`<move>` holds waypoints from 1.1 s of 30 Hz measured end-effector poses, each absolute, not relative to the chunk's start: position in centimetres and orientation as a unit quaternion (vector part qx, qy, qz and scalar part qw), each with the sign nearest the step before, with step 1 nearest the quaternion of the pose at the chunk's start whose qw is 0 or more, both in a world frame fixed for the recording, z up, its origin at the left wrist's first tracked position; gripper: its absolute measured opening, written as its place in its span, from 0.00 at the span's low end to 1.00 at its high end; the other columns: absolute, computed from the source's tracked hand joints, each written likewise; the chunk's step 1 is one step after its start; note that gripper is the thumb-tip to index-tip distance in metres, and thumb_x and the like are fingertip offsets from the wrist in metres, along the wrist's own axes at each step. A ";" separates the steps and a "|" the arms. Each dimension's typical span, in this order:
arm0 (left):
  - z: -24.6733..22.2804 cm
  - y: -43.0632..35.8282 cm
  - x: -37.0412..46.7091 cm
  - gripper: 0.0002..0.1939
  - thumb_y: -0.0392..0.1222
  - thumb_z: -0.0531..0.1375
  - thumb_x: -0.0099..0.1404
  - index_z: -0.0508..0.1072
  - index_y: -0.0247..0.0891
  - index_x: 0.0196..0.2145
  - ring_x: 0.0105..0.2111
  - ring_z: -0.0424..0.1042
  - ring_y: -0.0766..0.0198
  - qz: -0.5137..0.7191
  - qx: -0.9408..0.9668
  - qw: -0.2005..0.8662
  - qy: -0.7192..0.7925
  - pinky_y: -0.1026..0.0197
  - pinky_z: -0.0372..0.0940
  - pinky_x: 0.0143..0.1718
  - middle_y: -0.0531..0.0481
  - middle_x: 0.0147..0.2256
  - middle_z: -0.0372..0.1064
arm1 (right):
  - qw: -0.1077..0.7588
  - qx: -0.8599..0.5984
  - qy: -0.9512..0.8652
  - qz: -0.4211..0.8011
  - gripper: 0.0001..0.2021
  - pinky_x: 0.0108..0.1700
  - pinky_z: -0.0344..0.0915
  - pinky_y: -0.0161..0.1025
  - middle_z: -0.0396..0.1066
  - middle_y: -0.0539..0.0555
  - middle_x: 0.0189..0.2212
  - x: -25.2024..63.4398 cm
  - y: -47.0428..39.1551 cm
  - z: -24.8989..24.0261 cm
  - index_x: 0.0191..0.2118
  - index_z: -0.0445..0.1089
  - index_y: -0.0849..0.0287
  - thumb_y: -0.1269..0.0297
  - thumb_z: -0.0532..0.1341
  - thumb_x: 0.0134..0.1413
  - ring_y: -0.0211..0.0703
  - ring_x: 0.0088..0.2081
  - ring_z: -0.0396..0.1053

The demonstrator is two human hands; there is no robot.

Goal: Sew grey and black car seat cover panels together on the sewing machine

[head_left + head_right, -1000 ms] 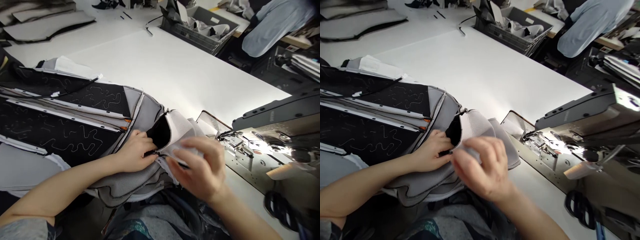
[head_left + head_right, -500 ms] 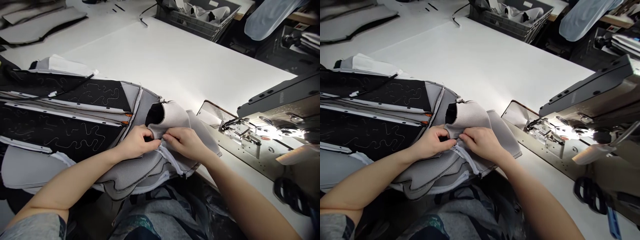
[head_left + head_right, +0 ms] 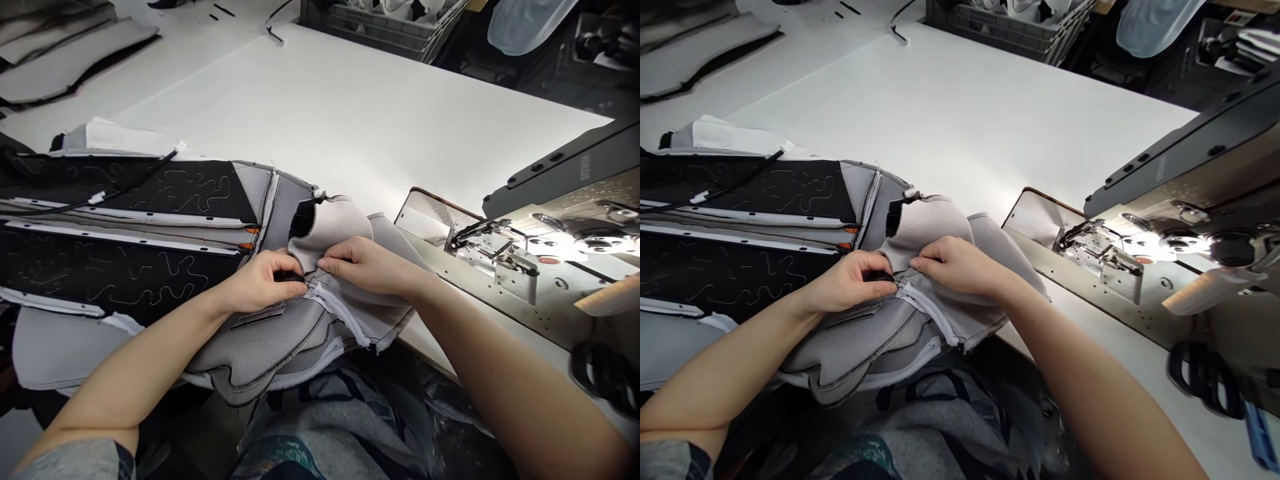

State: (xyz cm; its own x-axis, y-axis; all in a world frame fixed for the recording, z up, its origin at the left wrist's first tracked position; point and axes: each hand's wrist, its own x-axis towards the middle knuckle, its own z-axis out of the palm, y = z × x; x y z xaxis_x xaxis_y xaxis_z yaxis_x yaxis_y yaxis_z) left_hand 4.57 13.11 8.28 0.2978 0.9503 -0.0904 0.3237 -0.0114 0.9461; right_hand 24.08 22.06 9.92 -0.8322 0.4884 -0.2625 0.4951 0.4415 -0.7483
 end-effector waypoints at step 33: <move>7.8 12.8 5.5 0.16 0.48 0.59 0.59 0.70 0.34 0.20 0.31 0.64 0.64 0.307 0.682 0.411 0.521 0.63 0.59 0.34 0.51 0.24 0.66 | -0.082 0.310 0.919 -0.228 0.15 0.28 0.47 0.35 0.69 0.50 0.23 24.9 20.2 8.2 0.27 0.70 0.59 0.59 0.54 0.61 0.36 0.25 0.62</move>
State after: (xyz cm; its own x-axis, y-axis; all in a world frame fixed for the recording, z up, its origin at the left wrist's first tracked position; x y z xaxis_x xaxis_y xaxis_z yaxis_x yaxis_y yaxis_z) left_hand 5.47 12.84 7.75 0.2685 0.9632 -0.0096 0.4590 -0.1191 0.8804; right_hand 24.91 20.19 8.20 -0.7939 0.6081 0.0085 0.5334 0.7030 -0.4704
